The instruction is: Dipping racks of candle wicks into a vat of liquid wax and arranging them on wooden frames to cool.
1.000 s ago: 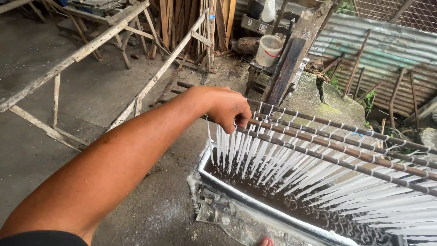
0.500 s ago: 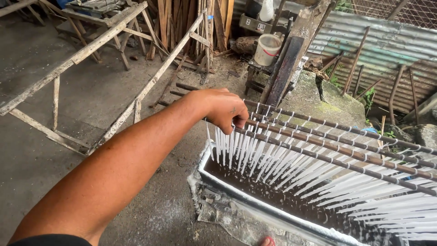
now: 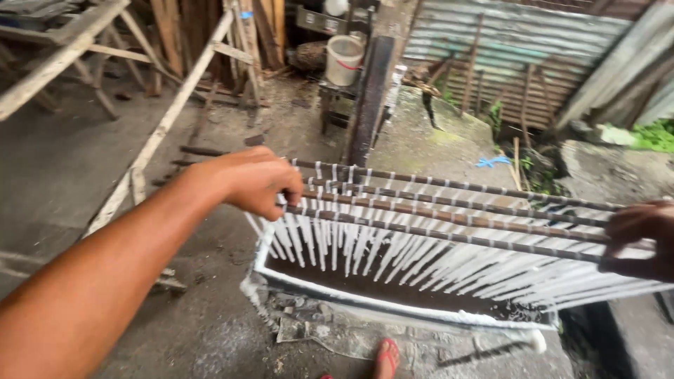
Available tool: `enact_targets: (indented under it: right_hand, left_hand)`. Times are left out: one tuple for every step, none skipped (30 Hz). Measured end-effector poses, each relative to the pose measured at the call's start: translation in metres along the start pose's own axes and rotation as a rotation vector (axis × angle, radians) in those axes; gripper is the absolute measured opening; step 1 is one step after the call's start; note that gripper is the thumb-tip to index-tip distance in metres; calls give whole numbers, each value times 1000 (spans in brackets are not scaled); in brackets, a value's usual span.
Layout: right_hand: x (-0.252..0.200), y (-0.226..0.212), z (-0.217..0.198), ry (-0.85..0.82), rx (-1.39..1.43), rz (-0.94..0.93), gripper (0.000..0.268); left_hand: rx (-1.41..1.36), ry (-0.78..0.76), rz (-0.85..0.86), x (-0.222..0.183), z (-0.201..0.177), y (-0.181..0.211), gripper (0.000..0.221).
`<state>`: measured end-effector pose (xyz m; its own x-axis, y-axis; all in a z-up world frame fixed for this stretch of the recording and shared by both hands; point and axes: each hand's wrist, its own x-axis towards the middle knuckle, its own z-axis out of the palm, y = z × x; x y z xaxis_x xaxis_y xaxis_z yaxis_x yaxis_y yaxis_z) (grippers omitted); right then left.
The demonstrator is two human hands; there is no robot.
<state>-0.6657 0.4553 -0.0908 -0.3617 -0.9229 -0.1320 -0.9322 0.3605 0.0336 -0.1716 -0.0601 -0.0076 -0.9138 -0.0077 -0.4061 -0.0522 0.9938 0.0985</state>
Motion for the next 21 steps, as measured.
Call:
enact_targets:
  right_hand:
    - [2,-61,-1,-2,-2,16,19]
    - [1,-72,-10,-5,0,32,19]
    - [1,-84,-19,-40,11,0,20]
    - [1,-95,-25,-74,24,-32,21]
    - [1,-107,-32,-77,27,-17,21]
    - [1,-118,-42,-104,59,-67,15]
    - [1,-130,-52,-131,92,-118,9]
    - [0,-136,-54,-135,94,-99,9]
    - [-1,-143,-56,-147,72,-94,11]
    - [0,-150,-59,-160,51,-92,14]
    - [-1,-151,-56,-164,52,-77,14]
    - [0,-152,-54,-136,88,-130,15]
    - [1,-153,-52,-108,123,-183,16]
    - [1,-156,-53,-110,124,-178,16]
    - [1,-160,-54,-142,125,-178,16]
    - [2,-164,-54,-174,128,-182,16]
    - [1,-162,-50,-177,131,-181,16]
    - [1,-160,-46,-180,126,-169,18]
    - [2,-158,-42,-183,120,-157,20]
    - [3,-158,-40,-185,124,-160,20]
    - [4,-158,-38,-181,134,-173,19]
  left_hand:
    - [25,-44,-32,-3,-1,2,31]
    - [30,-46,-17,-3,-1,2,31]
    - [17,-82,-49,-4,-1,1,29]
    - [5,-118,-83,-3,1,2,28]
    - [10,-121,-68,-1,7,-2,28]
    - [37,-100,-32,0,12,-6,23]
    - [63,-79,3,2,16,-11,19]
    - [67,-80,21,3,19,-12,19]
    - [64,-86,-1,5,22,-13,17]
    - [60,-90,-27,5,25,-15,17]
    - [63,-91,-12,4,22,-9,17]
    - [48,-133,-66,3,19,-4,18]
    - [33,-175,-120,1,16,1,19]
    - [34,-176,-114,3,20,-1,19]
    - [45,-171,-104,5,23,-4,20]
    - [55,-169,-97,6,28,-7,22]
    - [55,-173,-95,6,28,-6,22]
    - [40,-182,-108,5,28,-5,21]
    - [25,-191,-120,5,28,-5,21]
    - [23,-196,-122,6,32,-9,21]
    - [33,-175,-99,8,37,-12,20]
